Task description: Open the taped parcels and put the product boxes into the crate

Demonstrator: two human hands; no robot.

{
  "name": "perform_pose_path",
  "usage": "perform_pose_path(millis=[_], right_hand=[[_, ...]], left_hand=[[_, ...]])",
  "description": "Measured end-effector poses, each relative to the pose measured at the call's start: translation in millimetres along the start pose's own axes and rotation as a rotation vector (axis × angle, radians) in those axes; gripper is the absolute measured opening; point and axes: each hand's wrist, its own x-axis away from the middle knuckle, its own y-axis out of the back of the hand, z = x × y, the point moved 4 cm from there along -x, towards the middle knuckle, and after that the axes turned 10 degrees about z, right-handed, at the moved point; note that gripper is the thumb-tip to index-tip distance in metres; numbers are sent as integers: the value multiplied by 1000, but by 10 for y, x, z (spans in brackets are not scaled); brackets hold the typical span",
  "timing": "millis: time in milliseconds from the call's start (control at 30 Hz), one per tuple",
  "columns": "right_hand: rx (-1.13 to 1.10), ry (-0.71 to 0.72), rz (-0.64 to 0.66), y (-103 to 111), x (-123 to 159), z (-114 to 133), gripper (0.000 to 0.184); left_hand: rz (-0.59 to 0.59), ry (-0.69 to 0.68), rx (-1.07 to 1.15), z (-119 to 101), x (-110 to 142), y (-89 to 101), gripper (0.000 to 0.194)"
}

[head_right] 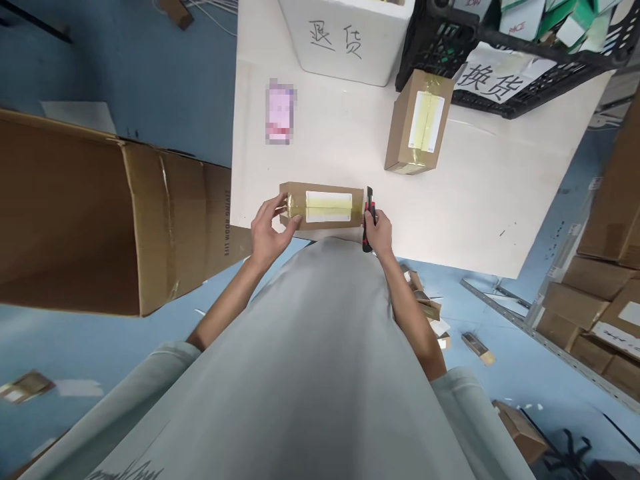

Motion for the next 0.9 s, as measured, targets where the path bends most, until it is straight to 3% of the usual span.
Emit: perform_pose_path(millis=[133, 267, 433, 533, 667, 767, 900], right_hand=[[94, -6, -129, 440, 302, -120, 38], [250, -106, -214, 831, 461, -237, 40], [541, -118, -204, 1083, 560, -87, 43], [775, -4, -126, 992, 604, 193, 45], [1046, 165, 208, 604, 574, 569, 44], [1219, 191, 344, 384, 486, 765, 48], [1354, 189, 427, 271, 350, 904, 50]], left_hand=[[131, 29, 217, 38, -176, -472, 69], [251, 20, 348, 26, -328, -986, 53], [304, 23, 395, -2, -424, -1306, 39], [313, 30, 422, 10, -445, -1357, 36], [306, 30, 434, 45, -455, -1388, 38], [301, 39, 484, 62, -458, -1408, 41], [312, 98, 537, 63, -457, -1414, 37]])
